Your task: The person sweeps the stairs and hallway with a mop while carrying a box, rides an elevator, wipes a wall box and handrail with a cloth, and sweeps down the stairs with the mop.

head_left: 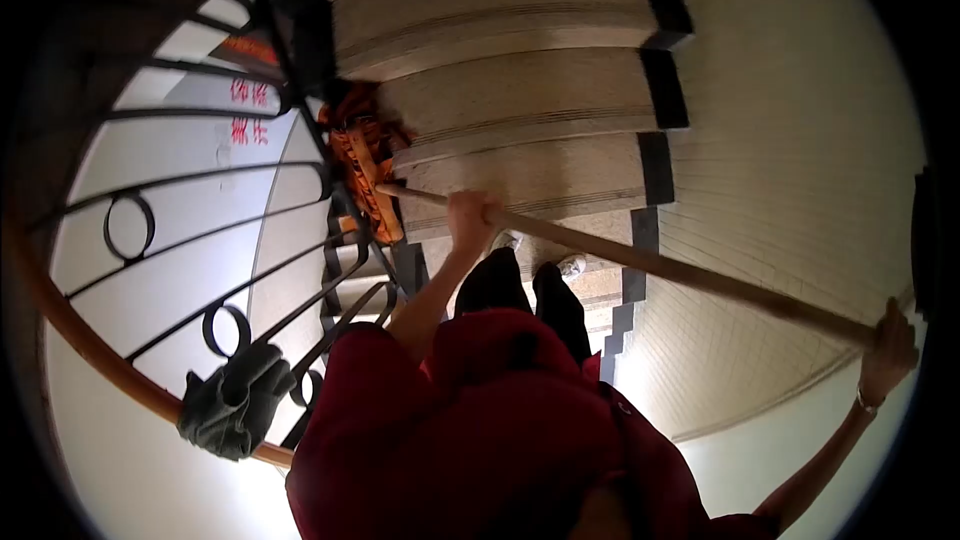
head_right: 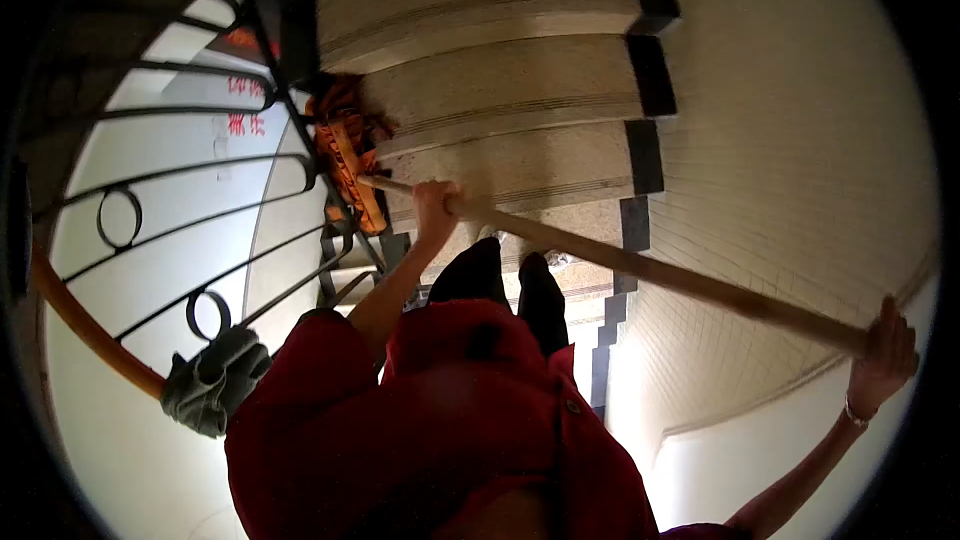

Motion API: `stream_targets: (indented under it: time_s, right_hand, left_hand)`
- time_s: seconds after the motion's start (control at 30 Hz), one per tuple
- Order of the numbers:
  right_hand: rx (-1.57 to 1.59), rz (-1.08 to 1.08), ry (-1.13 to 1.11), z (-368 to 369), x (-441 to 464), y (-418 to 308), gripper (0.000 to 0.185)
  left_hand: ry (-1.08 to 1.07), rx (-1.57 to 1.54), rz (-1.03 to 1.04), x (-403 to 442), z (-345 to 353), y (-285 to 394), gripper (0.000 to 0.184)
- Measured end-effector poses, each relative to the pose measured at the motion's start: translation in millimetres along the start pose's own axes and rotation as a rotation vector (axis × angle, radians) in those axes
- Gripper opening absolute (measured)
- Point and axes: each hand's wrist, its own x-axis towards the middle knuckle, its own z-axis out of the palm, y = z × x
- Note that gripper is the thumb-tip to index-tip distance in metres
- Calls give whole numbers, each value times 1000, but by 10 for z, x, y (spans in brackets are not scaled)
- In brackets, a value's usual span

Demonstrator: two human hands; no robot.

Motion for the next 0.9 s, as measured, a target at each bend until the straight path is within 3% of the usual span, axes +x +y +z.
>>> stream_targets:
  time_s: [0.1,0.13,0.23,0.3,0.33,0.37,0.43,0.47,0.5,0.53,0.57,0.6,0.63,0.67,0.7,0.73,0.83,0.9]
  right_hand:
    - [-6,147,-212,-104,-1109,198,22]
    - [45,314,-459,-217,-1486,189,24]
    - [20,432,-504,-612,-2368,3,23]
    - [65,624,-811,-942,-3095,-73,27]
    - [-24,656,-853,-1122,-3414,-174,31]
    - [-122,597,-869,-1316,-3773,-266,33]
    - [15,864,-1217,-1735,-4230,-505,27]
    - [51,893,-1178,-1919,-4818,-714,26]
    - [120,1077,-1738,-1990,-4228,-829,22]
    - [70,1160,-1675,-2215,-4674,-1159,16]
    - [156,1128,-1666,-2472,-5045,-1498,14]
    - [333,1234,-1629,-2711,-5408,-1872,12]
    - [502,1061,-1588,-2939,-6194,-2334,8]
    - [569,1023,-1723,-3040,-5873,-2557,18]
    - [637,1239,-1550,-3068,-5884,-2947,13]
    - [618,1025,-1637,-3068,-6159,-3428,8]
    - [794,1321,-1691,-2779,-5745,-4280,6]
    - [870,1491,-1614,-2470,-5468,-4741,8]
  left_hand:
    - [-162,-119,131,127,258,727,17]
    - [-143,-145,225,220,334,973,20]
    - [-349,-135,355,322,777,1554,20]
    - [-382,-224,524,252,1194,1986,20]
    - [-368,-316,570,128,1466,2180,18]
    - [-515,-384,591,8,1633,2415,14]
    - [-734,-382,714,-456,2080,2727,5]
    - [-848,-352,725,-716,2111,2901,5]
    - [-971,-248,862,-1037,2244,2962,9]
    - [-1022,-322,908,-1248,2169,3020,13]
    - [-1183,-290,1008,-1383,2082,3078,17]
    - [-1288,-192,1053,-1462,1983,3139,18]
    - [-1311,-213,1116,-1426,1863,3197,18]
    - [-1309,-210,1160,-1388,1820,3212,18]
    - [-1302,-204,1205,-1337,1826,3228,18]
    - [-1267,-190,1231,-1275,1846,3241,18]
    - [-1288,-41,1358,-812,1745,3446,19]
    - [-1212,52,1441,-566,1726,3478,18]
